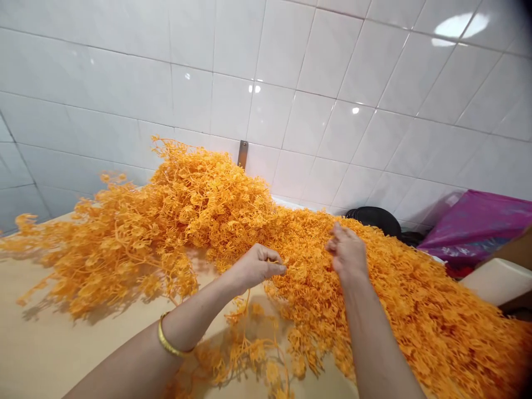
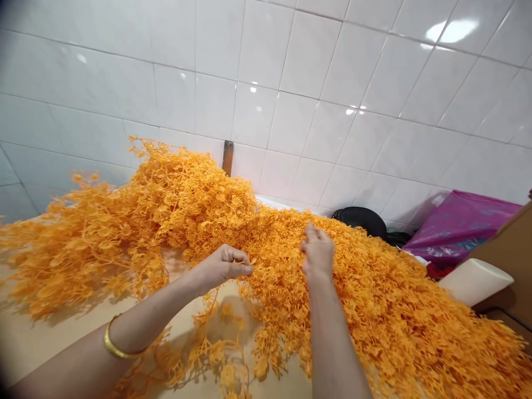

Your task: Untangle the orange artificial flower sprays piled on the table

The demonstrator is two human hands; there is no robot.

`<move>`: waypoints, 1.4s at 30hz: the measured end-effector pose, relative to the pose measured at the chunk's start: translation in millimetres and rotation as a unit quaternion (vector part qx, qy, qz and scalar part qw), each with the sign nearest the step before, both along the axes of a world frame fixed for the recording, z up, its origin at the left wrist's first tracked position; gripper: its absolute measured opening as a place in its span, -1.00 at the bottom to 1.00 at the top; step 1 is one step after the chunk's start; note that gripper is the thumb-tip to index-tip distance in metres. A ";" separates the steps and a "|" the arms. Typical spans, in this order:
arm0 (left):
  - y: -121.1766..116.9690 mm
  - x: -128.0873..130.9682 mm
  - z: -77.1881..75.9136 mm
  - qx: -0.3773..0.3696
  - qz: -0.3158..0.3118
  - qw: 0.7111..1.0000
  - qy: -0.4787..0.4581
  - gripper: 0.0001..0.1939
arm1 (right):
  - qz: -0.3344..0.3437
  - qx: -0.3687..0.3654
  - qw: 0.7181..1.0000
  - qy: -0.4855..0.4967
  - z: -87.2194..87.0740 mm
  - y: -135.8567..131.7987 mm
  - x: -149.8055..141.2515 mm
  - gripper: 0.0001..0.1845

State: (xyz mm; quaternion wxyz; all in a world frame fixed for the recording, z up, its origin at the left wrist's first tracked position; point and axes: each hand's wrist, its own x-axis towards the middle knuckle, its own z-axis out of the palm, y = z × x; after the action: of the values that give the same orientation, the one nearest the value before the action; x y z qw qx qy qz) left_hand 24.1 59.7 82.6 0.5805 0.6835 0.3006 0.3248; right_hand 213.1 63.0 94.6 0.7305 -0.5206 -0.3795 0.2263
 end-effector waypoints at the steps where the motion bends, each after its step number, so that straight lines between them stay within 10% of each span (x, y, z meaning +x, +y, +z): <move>1: -0.3 0.1 -0.3 -0.008 0.003 1.000 -0.005 -0.80 | -0.012 0.024 0.999 0.030 3.9 -0.9 7.8 -0.71; 11: 7.7 -5.7 -4.1 -0.135 -0.027 0.983 -0.121 -0.79 | 0.165 -0.138 0.977 0.000 9.1 -10.6 -10.8 -0.75; 20: 6.4 -4.4 -2.3 -0.163 -0.002 0.979 -0.123 -0.78 | 0.317 -0.089 0.927 -0.181 6.5 -16.0 -28.9 -0.72; 27: 1.1 -3.9 6.7 -0.102 0.013 0.992 -0.072 -0.78 | 0.240 -0.031 0.938 -0.248 -3.3 -11.3 -44.7 -0.68; 37: 1.4 -11.8 14.3 -0.086 -0.011 0.991 -0.106 -0.75 | 0.048 -0.031 0.997 0.051 -2.3 0.3 -12.5 -0.68; 42: 10.6 -13.2 5.0 -0.135 0.021 0.981 -0.137 -0.76 | 0.149 -0.109 0.983 0.022 11.1 -10.4 -10.7 -0.71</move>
State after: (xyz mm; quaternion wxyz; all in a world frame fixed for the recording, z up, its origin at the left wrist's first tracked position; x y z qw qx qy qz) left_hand 10.9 70.3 87.6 0.6960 0.5417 0.2733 0.3840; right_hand 202.4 52.6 105.6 0.6353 -0.5299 -0.4101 0.3840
